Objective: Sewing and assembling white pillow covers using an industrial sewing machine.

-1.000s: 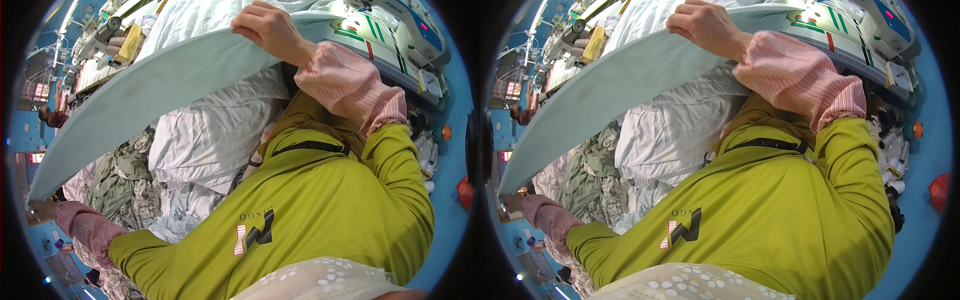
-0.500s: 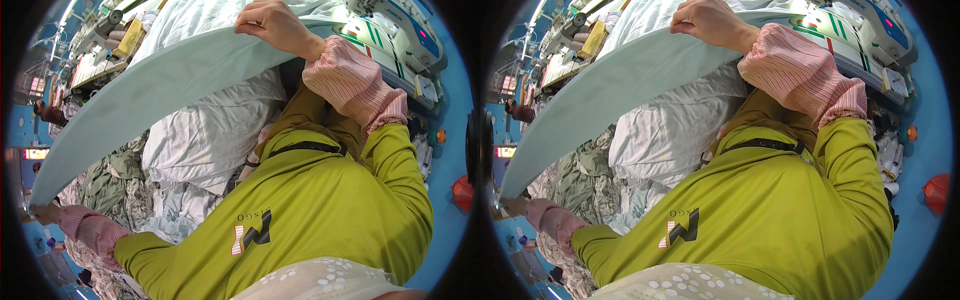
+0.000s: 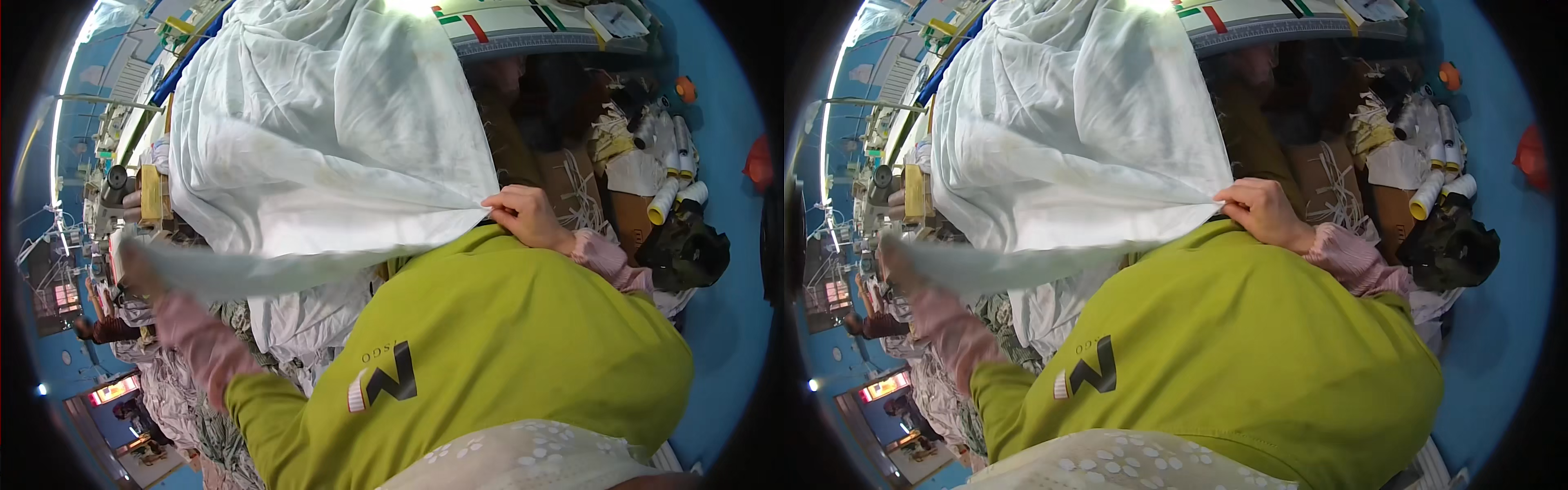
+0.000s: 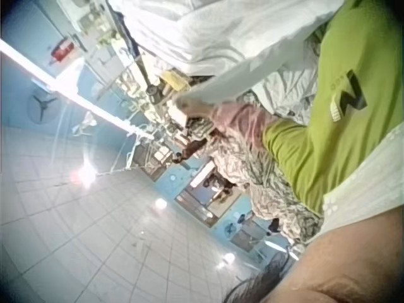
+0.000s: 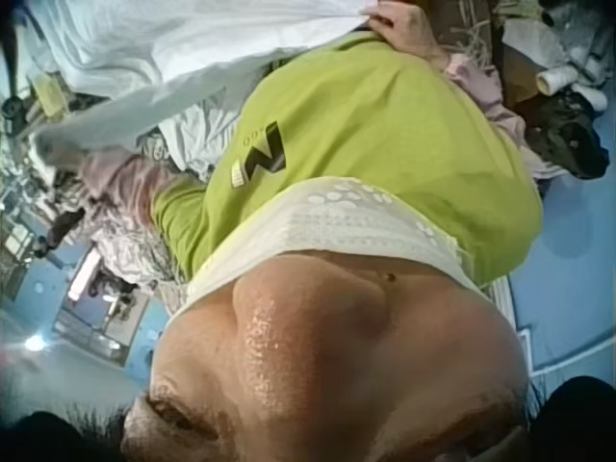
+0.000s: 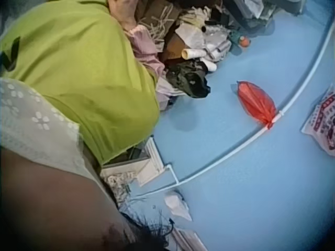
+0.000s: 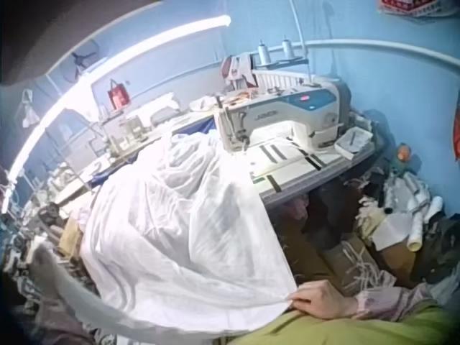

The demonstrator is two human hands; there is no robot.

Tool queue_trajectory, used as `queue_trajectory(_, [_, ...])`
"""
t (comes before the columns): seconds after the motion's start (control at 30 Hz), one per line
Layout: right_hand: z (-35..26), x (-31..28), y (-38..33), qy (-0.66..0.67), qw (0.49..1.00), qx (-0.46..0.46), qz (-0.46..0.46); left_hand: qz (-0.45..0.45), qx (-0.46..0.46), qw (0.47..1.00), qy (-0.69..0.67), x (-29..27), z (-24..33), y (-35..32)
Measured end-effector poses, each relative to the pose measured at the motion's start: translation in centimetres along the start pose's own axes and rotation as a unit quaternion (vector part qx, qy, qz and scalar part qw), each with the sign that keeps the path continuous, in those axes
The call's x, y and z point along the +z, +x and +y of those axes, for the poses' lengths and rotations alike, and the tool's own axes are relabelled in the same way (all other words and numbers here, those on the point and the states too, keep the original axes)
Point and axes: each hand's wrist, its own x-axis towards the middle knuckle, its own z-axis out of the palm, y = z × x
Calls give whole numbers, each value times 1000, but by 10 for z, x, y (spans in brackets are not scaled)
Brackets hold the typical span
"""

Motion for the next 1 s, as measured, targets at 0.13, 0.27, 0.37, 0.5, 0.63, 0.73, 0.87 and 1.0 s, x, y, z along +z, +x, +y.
queue_trajectory(0.13, [46,1,9,75,992,93,-46,-177,278,903,-275,137,267,-108])
queue_trajectory(0.27, [62,-10,20,104,987,98,-68,-168,511,756,-372,127,475,-189])
queue_trajectory(0.37, [72,-14,23,130,977,143,-93,-210,529,753,-331,160,497,-172])
queue_trajectory(0.5, [90,-19,44,143,965,192,-106,-255,525,739,-338,194,511,-141])
queue_trajectory(0.63, [113,-22,72,138,965,202,-91,-270,526,717,-369,221,533,-118])
queue_trajectory(0.73, [119,-25,89,128,969,193,-82,-280,526,706,-383,235,540,-105])
queue_trajectory(0.87, [125,-30,114,126,970,189,-81,-266,523,714,-381,255,549,-87])
queue_trajectory(1.0, [137,-35,140,113,975,178,-69,-257,522,723,-374,278,563,-69])
